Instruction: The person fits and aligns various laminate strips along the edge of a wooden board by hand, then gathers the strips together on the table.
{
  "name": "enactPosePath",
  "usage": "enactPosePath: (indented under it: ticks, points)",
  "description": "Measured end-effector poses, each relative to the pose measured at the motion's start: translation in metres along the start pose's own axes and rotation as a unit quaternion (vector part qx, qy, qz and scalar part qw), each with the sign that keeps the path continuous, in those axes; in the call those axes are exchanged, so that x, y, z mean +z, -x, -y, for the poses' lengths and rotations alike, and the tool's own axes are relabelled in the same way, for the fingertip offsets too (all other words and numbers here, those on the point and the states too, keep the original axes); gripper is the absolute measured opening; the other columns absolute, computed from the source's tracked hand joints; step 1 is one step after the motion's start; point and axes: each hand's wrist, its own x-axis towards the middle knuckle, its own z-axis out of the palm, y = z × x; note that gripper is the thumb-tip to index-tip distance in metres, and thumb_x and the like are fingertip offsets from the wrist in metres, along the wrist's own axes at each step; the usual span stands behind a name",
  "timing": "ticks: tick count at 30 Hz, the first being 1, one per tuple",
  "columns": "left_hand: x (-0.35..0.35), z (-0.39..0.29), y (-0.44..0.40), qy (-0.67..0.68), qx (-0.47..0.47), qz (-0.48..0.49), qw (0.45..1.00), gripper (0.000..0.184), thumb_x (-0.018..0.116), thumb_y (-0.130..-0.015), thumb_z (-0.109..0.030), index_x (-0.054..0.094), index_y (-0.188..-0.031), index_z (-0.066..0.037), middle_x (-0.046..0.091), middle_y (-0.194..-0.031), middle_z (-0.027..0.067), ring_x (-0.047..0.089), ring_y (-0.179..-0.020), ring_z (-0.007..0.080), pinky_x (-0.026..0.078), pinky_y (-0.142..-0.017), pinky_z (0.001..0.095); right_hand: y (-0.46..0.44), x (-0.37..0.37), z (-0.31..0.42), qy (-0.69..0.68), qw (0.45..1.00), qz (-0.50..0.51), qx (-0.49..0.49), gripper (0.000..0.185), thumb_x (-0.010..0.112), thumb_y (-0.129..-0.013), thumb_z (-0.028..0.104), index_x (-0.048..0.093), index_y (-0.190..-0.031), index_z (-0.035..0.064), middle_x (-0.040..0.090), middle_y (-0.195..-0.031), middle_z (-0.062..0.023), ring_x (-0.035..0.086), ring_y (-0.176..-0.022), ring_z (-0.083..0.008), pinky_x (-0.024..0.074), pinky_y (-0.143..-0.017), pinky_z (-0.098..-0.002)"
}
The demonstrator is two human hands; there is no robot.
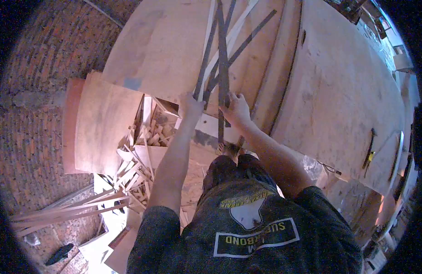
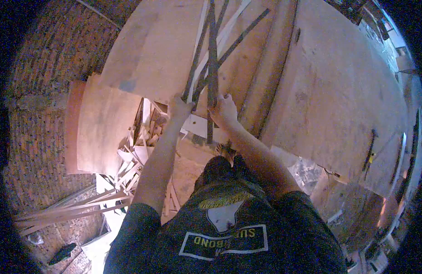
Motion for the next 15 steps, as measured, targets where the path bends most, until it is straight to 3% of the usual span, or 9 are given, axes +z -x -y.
enactPosePath:
  ticks: [2,5,8,11,14,15]
  points:
    - [0.004,-0.001,0.000,-0.019,0.047,-0.064,0.997,0.051,0.080,-0.064,-0.035,0.068,-0.100,-0.001,0.069,-0.100,0.0212,0.067,-0.093,0.0351,0.053,-0.083,0.0439,-0.011,0.002,0.007,0.011,0.999,0.011,0.036,0.059,0.076,-0.077,0.025,0.053,-0.128,0.0058,0.056,-0.111,-0.0264,0.062,-0.097,-0.0417,0.0529,-0.085,-0.0447]
    - [0.015,0.003,-0.016,-0.080,0.011,-0.027,0.996,0.044,0.080,-0.062,-0.031,0.069,-0.093,-0.001,0.069,-0.095,0.0211,0.067,-0.087,0.0363,0.054,-0.078,0.0458,-0.017,0.006,0.012,0.041,0.999,0.008,0.027,0.062,0.075,-0.078,0.025,0.050,-0.131,0.0068,0.054,-0.112,-0.0262,0.062,-0.097,-0.0421,0.0534,-0.084,-0.0450]
    - [-0.011,-0.009,-0.013,-0.082,0.018,0.072,0.994,0.052,0.078,-0.062,-0.028,0.065,-0.107,-0.003,0.067,-0.096,0.0177,0.066,-0.094,0.0313,0.054,-0.081,0.0415,-0.020,0.001,0.013,0.035,0.998,0.021,0.057,0.059,0.074,-0.079,0.023,0.051,-0.131,0.0080,0.055,-0.110,-0.0259,0.063,-0.098,-0.0416,0.0538,-0.084,-0.0457]
    - [-0.021,-0.002,-0.016,0.006,-0.002,0.076,0.997,0.056,0.078,-0.062,-0.030,0.063,-0.107,0.000,0.066,-0.090,0.0166,0.067,-0.088,0.0282,0.054,-0.081,0.0408,-0.028,0.001,0.009,0.039,0.995,0.036,0.084,0.059,0.073,-0.078,0.020,0.050,-0.132,0.0094,0.057,-0.108,-0.0245,0.063,-0.098,-0.0409,0.0542,-0.082,-0.0464]
    - [-0.029,0.009,-0.019,0.055,0.032,0.026,0.998,0.046,0.076,-0.067,-0.023,0.061,-0.102,0.002,0.065,-0.083,0.0147,0.068,-0.077,0.0244,0.056,-0.072,0.0376,-0.034,0.003,0.008,0.049,0.995,0.026,0.088,0.063,0.071,-0.076,0.018,0.046,-0.134,0.0113,0.058,-0.105,-0.0241,0.064,-0.097,-0.0401,0.0546,-0.081,-0.0468]
    - [-0.038,0.008,-0.018,0.137,0.000,0.050,0.989,0.040,0.076,-0.068,-0.020,0.062,-0.100,0.001,0.064,-0.079,0.0126,0.066,-0.070,0.0226,0.054,-0.065,0.0352,-0.037,0.003,0.008,0.057,0.994,0.025,0.094,0.064,0.071,-0.076,0.018,0.045,-0.134,0.0118,0.058,-0.104,-0.0238,0.064,-0.096,-0.0397,0.0547,-0.080,-0.0468]
